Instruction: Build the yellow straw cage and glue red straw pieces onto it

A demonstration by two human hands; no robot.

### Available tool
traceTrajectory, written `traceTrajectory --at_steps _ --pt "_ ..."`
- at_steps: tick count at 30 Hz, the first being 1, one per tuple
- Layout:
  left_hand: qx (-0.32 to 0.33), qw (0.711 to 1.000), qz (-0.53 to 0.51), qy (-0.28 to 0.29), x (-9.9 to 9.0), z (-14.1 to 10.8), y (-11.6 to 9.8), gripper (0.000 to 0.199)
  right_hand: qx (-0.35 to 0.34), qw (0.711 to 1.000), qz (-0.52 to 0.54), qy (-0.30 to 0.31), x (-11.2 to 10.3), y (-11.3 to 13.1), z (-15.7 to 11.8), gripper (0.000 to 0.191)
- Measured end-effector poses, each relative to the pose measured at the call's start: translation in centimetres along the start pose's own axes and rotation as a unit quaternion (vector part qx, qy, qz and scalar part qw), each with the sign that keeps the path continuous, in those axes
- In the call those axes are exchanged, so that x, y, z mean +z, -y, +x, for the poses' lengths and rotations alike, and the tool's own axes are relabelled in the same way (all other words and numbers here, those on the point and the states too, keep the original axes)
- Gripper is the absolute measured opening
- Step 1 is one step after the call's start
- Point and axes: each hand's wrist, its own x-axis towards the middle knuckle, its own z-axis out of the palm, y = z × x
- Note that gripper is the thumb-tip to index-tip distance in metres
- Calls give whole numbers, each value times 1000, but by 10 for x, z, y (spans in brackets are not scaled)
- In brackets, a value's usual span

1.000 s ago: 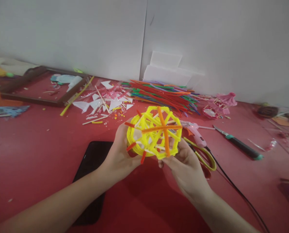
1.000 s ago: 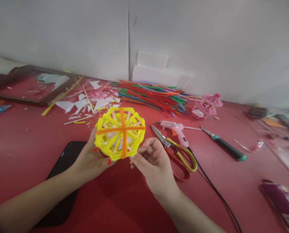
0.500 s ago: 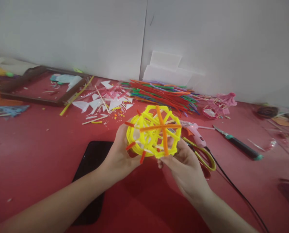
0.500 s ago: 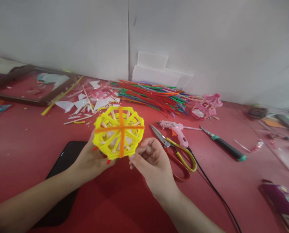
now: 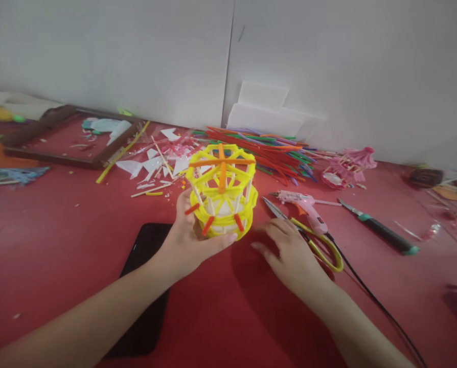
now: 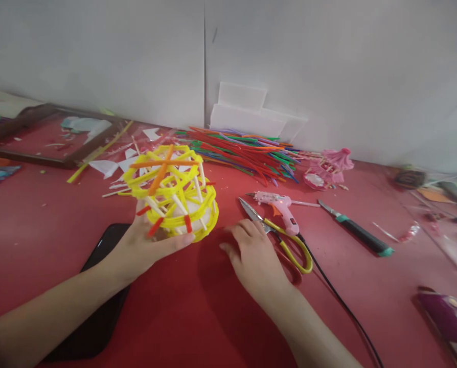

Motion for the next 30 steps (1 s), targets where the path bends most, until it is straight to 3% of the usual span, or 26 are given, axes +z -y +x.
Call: traceTrajectory --at_steps 3,7,12,14,18,23,26,30 --pt "-35 999 -13 1 -2 0 3 82 16 999 -2 31 7 1 1 9" --pt "-42 998 -45 14 -4 0 8 59 18 999 6 31 11 5 2 13" --pt "-53 997 -49 5 -3 0 7 50 21 984 123 -129 1 15 2 10" --pt "-56 997 -48 6 -2 0 6 52 51 960 225 -158 -5 20 0 7" --pt "-46 999 -12 22 0 -1 2 49 106 877 450 -128 -8 28 -3 6" --pt "-33 998 27 46 2 -2 -3 44 145 790 585 -113 -6 31 -1 11" --pt "-36 998 23 50 2 -3 -2 48 138 757 629 -109 -8 32 2 18" --pt "-36 998 17 49 0 -4 4 53 136 747 644 -95 -10 32 2 22"
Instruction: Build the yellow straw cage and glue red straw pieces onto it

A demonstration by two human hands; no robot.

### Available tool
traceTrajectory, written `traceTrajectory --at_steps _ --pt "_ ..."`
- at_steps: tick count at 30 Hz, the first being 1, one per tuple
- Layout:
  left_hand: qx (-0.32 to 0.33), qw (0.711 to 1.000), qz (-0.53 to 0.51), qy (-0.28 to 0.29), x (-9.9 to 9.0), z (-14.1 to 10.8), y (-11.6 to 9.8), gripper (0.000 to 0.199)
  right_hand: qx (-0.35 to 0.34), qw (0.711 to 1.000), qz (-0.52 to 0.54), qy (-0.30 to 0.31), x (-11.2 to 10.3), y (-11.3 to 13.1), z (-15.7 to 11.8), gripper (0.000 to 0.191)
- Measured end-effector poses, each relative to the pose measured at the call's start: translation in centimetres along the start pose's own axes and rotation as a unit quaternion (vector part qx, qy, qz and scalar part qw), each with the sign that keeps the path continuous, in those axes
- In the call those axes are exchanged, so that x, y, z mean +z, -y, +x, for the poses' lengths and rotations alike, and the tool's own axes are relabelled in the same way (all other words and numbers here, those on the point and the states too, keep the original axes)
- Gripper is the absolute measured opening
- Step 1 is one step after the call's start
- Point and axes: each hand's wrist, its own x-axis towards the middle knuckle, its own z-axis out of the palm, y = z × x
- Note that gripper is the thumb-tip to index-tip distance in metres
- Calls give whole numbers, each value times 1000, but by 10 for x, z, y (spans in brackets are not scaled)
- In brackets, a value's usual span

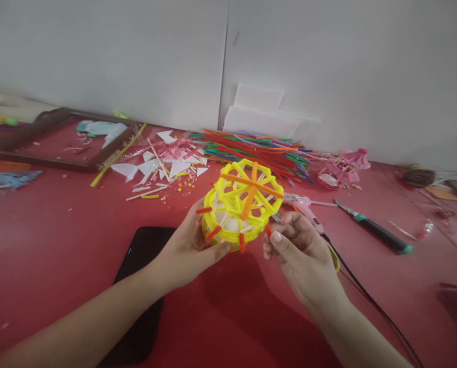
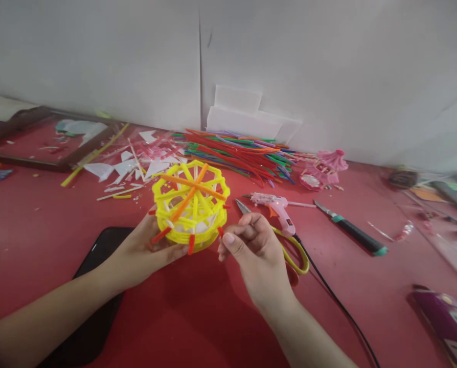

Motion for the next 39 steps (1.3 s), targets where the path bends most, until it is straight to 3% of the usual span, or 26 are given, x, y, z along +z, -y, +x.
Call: traceTrajectory --at_steps 13,39 --pt "-23 1000 3 -1 -1 -3 -1 56 17 1000 -21 -15 1 0 -1 29" --pt "16 999 30 11 1 -2 -6 59 47 998 -36 -20 4 0 -2 34"
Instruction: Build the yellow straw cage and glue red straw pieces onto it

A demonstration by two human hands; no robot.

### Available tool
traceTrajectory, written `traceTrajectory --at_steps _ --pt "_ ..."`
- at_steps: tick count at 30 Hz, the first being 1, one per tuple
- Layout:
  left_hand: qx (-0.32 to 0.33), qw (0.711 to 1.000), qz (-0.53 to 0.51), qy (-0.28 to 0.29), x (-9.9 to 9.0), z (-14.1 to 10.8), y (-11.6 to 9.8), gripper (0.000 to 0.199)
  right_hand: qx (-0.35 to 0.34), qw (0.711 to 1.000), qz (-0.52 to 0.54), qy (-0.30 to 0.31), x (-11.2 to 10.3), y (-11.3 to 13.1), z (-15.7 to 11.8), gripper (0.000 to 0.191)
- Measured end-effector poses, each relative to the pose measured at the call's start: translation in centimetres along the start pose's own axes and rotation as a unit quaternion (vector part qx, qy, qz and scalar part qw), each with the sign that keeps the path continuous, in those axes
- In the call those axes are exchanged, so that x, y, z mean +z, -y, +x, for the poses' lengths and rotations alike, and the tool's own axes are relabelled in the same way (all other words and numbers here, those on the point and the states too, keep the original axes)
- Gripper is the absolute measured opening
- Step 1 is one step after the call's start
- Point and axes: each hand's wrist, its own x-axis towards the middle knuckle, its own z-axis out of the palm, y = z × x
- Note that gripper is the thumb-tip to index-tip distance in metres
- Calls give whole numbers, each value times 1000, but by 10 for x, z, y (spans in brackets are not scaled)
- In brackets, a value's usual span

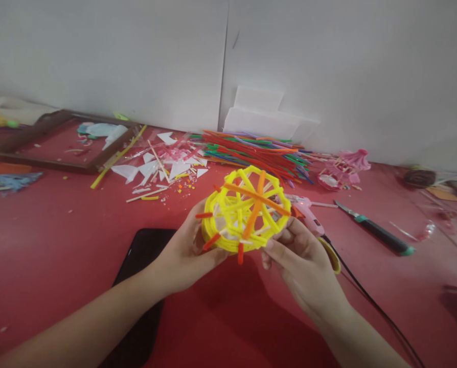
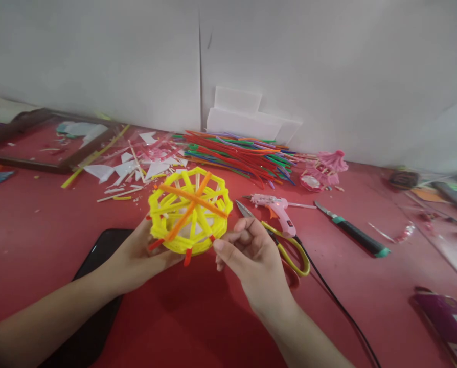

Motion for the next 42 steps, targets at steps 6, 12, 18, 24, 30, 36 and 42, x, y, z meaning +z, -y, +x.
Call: traceTrajectory --at_steps 6,12,18,24,30,36,42 --pt "-10 1000 -8 -15 0 -1 1 63 1 1000 1 1 1 0 -1 32" --pt "-19 999 -20 -37 6 -3 0 56 -4 1000 20 2 0 3 -3 28" --pt "22 999 -27 -8 5 -2 -2 58 3 1000 3 -1 -1 -2 -2 30" --pt "24 1000 2 3 -1 -1 1 59 -12 1000 -11 23 -4 -2 -3 30" --pt "23 1000 -12 3 -1 -1 0 62 -26 999 -21 6 -2 -1 -3 31" --pt "18 999 -27 4 0 -3 1 57 -44 998 -42 2 -3 -4 -3 28" --pt "4 999 -49 -13 3 -2 0 56 -26 998 -54 12 -6 -7 -2 30"
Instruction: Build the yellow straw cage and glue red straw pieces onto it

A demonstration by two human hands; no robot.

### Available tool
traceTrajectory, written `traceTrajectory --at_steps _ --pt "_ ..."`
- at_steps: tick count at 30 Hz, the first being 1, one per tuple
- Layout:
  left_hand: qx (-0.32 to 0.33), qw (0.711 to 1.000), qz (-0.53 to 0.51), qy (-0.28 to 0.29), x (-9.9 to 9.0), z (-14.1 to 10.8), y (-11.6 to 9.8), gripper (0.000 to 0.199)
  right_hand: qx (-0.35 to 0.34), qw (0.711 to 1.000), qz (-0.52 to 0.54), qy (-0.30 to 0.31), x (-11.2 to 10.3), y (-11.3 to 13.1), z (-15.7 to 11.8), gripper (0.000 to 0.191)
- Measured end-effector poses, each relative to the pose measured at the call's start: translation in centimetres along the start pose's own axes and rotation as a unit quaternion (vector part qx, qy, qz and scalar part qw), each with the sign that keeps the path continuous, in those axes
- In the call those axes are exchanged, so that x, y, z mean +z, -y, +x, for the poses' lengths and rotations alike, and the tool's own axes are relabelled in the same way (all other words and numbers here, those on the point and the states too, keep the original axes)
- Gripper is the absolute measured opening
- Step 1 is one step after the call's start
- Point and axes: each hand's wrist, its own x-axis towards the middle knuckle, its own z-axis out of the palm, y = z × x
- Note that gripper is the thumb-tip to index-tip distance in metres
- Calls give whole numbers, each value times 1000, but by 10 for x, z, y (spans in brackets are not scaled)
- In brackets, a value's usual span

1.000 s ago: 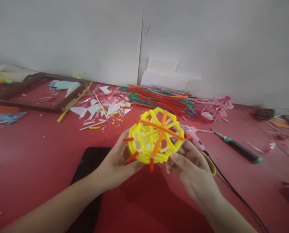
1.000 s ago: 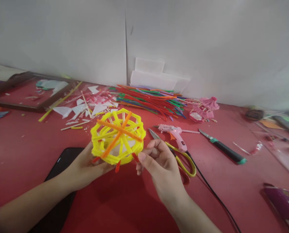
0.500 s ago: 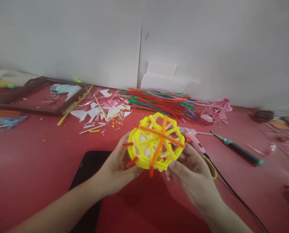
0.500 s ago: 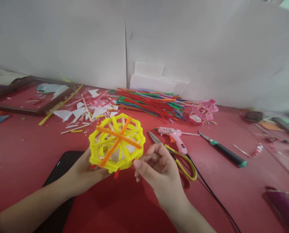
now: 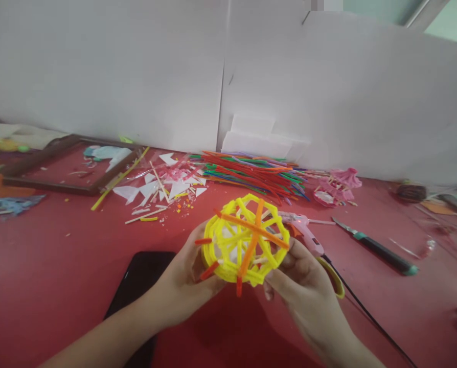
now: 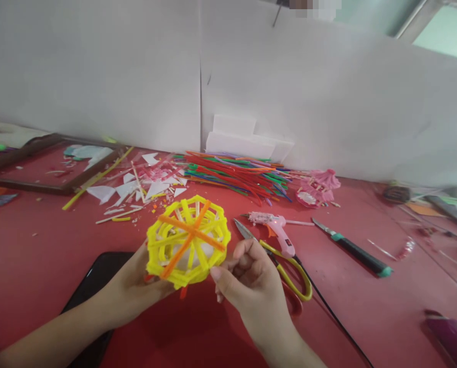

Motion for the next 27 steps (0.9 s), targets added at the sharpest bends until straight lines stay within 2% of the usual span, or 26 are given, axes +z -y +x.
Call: traceTrajectory --at_steps 4,12,17,21,27 --pt "17 1000 -8 13 3 1 -3 51 1 1000 28 1 1 0 1 30" --pt "-4 999 -30 -28 12 -3 -5 58 10 999 46 -2 0 -4 2 31" --pt "-28 998 -45 -30 6 -3 -3 59 -14 999 41 -10 -2 -3 3 21" --pt "-66 997 -48 -6 -1 -3 -3 57 -55 996 -68 -27 -7 -5 5 18" --pt "-91 994 -53 19 -8 -2 4 54 -103 967 -232 20 -8 -10 7 17"
